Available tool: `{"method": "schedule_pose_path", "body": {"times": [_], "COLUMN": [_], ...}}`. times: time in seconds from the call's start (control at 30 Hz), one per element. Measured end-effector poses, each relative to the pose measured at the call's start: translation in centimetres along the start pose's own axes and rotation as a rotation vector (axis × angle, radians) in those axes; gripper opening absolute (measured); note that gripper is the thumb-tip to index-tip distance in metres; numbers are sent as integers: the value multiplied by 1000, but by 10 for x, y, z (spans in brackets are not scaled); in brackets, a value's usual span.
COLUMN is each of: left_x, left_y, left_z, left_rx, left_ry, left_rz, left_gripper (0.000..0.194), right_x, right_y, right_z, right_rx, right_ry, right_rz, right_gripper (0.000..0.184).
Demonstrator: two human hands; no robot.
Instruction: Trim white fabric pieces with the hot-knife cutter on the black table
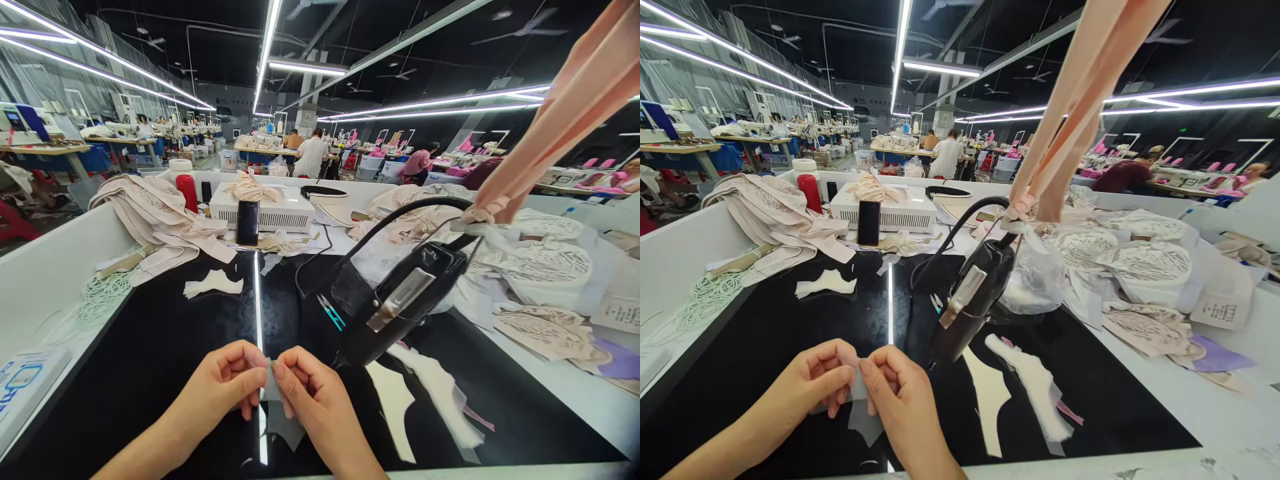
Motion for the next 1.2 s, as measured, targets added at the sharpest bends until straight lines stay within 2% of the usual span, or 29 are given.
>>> {"method": "schedule_pose_path", "body": {"times": [0.13,0.27,0.57,0.77,0.93,1.1,1.2], "left_x": [3,11,9,5,5,8,8], "left_y": [11,29,42,45,44,46,48], "left_z": [0,0,-3,-6,-5,-4,-4], "left_rx": [78,170,178,179,184,150,140], "left_ry": [20,-4,-6,38,61,46,66], "left_rz": [-15,-6,-37,-22,78,83,60], "left_gripper": [44,41,48,53,55,44,37], "right_x": [6,16,28,31,35,41,40], "right_y": [2,14,28,23,12,4,6], "right_z": [3,8,14,17,19,16,16], "right_rx": [-36,12,95,69,5,-59,-31], "right_ry": [-64,-159,-235,-317,-387,-389,-392], "right_rz": [-33,-57,-160,-272,-493,-580,-622], "right_gripper": [45,43,45,47,50,51,49]}}
Point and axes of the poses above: each hand's wrist, its own z-axis away from the middle knuckle, its own y-axis out of the back of the hand, x = y × z, the point moved 9 cm from there along -z, towards the middle knuckle
